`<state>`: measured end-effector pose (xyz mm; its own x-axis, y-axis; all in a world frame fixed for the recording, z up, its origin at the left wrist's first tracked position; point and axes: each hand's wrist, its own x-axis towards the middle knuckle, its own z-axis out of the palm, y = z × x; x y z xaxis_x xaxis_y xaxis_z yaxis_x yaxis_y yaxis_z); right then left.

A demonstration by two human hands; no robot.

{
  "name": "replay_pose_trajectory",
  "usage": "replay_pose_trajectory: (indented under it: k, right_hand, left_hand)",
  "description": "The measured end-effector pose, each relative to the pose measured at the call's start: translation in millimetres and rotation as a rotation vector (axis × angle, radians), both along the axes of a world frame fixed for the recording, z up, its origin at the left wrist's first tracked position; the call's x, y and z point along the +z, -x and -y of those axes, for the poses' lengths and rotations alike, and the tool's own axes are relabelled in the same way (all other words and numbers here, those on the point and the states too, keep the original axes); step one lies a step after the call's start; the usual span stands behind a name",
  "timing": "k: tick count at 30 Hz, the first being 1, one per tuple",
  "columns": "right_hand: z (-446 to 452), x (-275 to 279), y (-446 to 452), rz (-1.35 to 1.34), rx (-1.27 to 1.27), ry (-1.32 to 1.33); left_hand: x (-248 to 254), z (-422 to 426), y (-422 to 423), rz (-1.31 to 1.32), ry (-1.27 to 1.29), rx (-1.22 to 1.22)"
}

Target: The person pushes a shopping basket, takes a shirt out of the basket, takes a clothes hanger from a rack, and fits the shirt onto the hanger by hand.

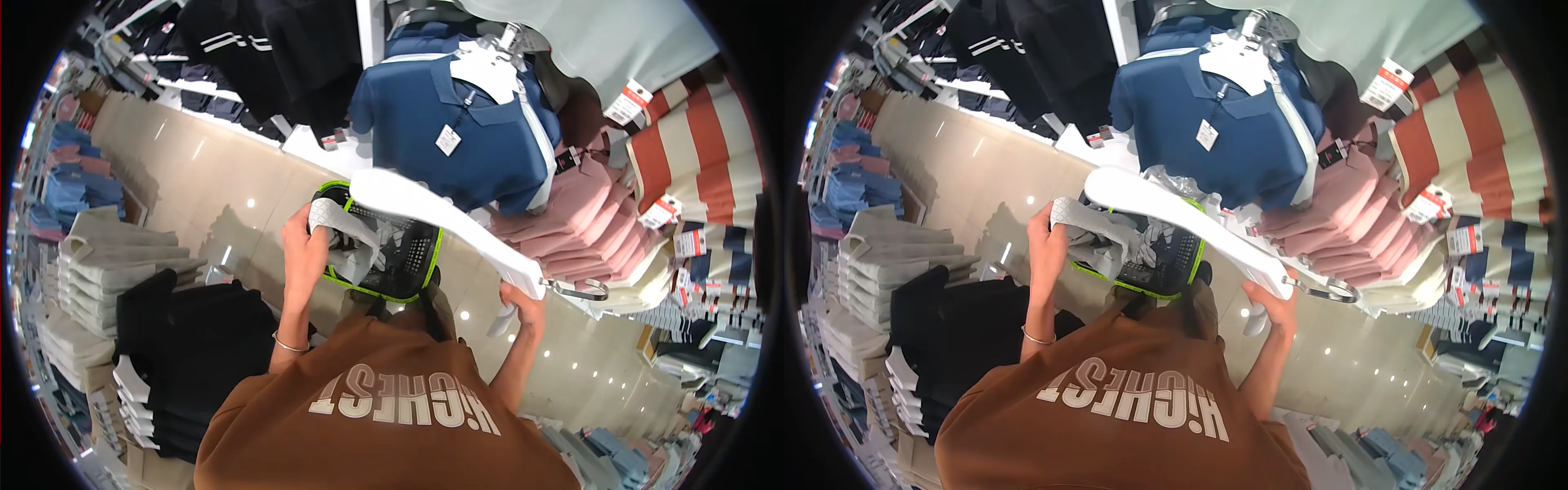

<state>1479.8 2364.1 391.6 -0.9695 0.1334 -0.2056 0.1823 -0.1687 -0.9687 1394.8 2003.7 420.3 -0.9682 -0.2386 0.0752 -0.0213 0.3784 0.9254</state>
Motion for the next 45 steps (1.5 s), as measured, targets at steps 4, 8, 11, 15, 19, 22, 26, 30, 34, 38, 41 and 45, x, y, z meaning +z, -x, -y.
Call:
replay_pose_trajectory:
  k: [4,8,11,15,19,22,26,30,34,38,41,45]
  right_hand:
    - [-20.2,-2.6,-45.4,-0.004,0.015,0.077]
    - [-12.5,18.2,-50.6,0.043,0.132,-0.043]
    - [-7.6,14.9,-58.0,0.065,0.101,-0.193]
    - [13.5,24.5,-45.1,0.035,0.189,-0.443]
    - [42.4,20.3,-29.0,-0.116,0.255,-0.520]
    - [65.3,15.2,-24.3,-0.108,0.234,-0.501]
    - [88.2,1.5,-23.9,-0.159,0.165,-0.498]
    - [104.2,-0.5,-19.2,-0.128,0.172,-0.459]
    - [112.2,-22.6,-13.4,-0.184,0.190,-0.448]
    - [121.3,-39.7,-16.0,-0.274,0.017,-0.323]
    - [120.0,-48.3,-14.9,-0.364,-0.104,-0.153]
    - [107.1,-59.7,-25.9,-0.008,-0.249,0.117]
  left_hand:
    - [-3.0,-6.0,6.3,-0.055,-0.047,-0.048]
    - [-3.6,-11.4,7.9,-0.038,-0.070,-0.114]
    - [-4.5,-19.7,7.5,-0.054,-0.072,-0.169]
    - [2.0,-32.3,1.7,-0.048,0.045,-0.230]
    - [1.1,-56.1,-7.1,-0.083,0.157,-0.295]
    - [11.1,-65.1,-13.2,-0.060,0.109,-0.375]
    - [4.5,-70.2,-17.9,-0.109,0.024,-0.455]
    - [7.1,-80.1,-27.2,-0.129,-0.112,-0.566]
    - [20.4,-85.5,-37.7,-0.131,-0.102,-0.684]
    - [31.4,-88.3,-36.7,-0.235,-0.096,-0.760]
    - [57.4,-83.6,-41.8,-0.210,-0.011,-0.908]
    - [67.8,-84.5,-53.8,-0.262,-0.050,-1.080]
